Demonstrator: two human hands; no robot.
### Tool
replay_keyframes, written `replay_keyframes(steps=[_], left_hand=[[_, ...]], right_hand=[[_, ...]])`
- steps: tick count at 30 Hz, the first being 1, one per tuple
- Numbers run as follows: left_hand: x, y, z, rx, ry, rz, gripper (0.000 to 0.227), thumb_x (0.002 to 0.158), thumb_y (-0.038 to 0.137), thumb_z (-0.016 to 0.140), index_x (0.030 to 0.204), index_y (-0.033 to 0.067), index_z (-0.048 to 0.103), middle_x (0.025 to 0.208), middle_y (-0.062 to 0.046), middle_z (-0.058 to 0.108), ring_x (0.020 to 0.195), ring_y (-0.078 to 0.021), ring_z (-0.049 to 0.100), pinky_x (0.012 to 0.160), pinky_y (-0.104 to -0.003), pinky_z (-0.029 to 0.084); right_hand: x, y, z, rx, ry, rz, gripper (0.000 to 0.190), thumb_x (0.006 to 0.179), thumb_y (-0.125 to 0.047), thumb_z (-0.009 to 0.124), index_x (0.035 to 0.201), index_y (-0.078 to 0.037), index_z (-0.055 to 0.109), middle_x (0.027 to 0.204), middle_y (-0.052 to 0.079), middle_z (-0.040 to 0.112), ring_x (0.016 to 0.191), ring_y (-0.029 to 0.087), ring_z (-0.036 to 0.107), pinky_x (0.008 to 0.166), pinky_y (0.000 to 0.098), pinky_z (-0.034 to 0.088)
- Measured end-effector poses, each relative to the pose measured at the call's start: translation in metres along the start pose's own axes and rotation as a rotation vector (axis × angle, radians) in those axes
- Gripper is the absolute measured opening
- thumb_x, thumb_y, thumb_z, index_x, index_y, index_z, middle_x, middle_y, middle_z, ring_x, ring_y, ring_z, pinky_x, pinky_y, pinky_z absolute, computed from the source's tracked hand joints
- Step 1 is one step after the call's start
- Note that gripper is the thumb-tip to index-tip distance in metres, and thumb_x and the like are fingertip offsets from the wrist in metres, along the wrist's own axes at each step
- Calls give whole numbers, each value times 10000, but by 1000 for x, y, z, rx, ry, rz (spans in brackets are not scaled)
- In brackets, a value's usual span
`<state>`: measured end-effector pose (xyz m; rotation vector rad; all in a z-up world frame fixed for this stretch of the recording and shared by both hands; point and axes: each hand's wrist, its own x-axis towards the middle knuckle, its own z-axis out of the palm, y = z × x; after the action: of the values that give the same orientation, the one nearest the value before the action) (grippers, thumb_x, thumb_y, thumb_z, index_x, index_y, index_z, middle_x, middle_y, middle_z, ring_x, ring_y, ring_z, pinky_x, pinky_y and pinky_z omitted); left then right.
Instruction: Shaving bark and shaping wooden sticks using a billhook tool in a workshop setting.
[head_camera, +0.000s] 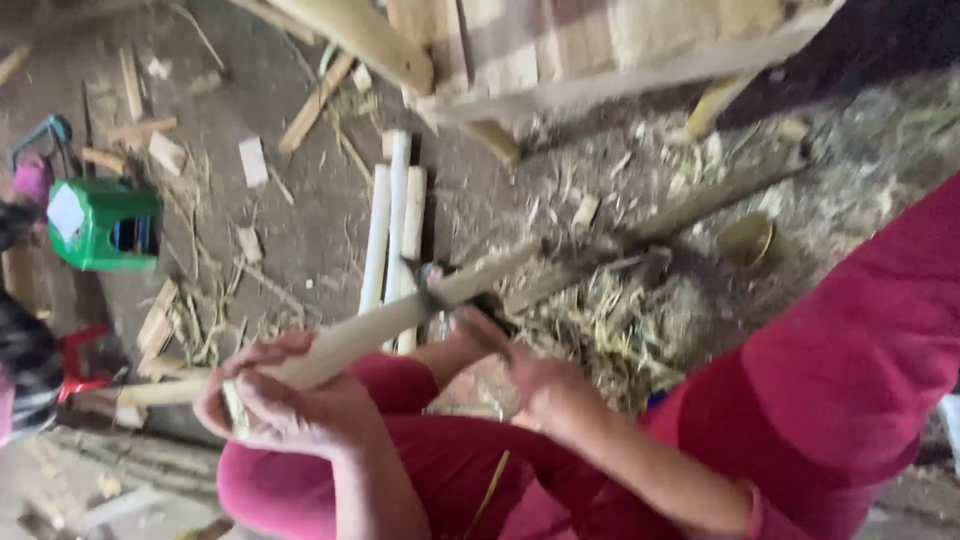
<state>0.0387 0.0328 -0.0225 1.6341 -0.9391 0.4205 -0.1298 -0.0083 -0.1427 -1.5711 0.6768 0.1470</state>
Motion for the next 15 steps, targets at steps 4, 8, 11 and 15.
replay_keyframes(steps=[4, 8, 11, 15], left_hand=[[2, 3, 3, -153, 28, -48, 317, 1010, 405, 434, 1049, 110, 325, 767, 13, 495, 654, -88, 526, 648, -221, 484], [4, -1, 10, -142, 18, 19, 322, 1017, 398, 416, 1036, 92, 317, 857, 8, 511, 634, -74, 560, 558, -175, 499], [1, -4, 8, -254, 27, 65, 283, 1014, 390, 460, 1056, 119, 392, 846, -3, 565, 640, -70, 578, 550, -177, 540], [4, -15, 5, -188, 83, 72, 281, 1018, 367, 428, 1013, 95, 358, 777, -28, 560, 567, -72, 561, 463, -169, 495]], right_hand=[[45, 53, 0, 64, 48, 283, 323, 916, -94, 367, 1238, -70, 357, 960, 132, 501, 492, 127, 437, 449, 254, 412], [28, 15, -22, -51, -6, 315, 332, 999, -86, 276, 1302, -14, 391, 605, 0, 426, 438, 88, 380, 392, 202, 372], [-20, -44, -19, -105, -11, 23, 809, 926, -54, 454, 1470, -433, -9, 882, 109, 592, 379, 39, 400, 290, 164, 390], [6, 9, 4, -146, 327, -386, 795, 835, 15, 572, 1451, -154, 99, 499, -33, 482, 302, 30, 380, 228, 145, 339]])
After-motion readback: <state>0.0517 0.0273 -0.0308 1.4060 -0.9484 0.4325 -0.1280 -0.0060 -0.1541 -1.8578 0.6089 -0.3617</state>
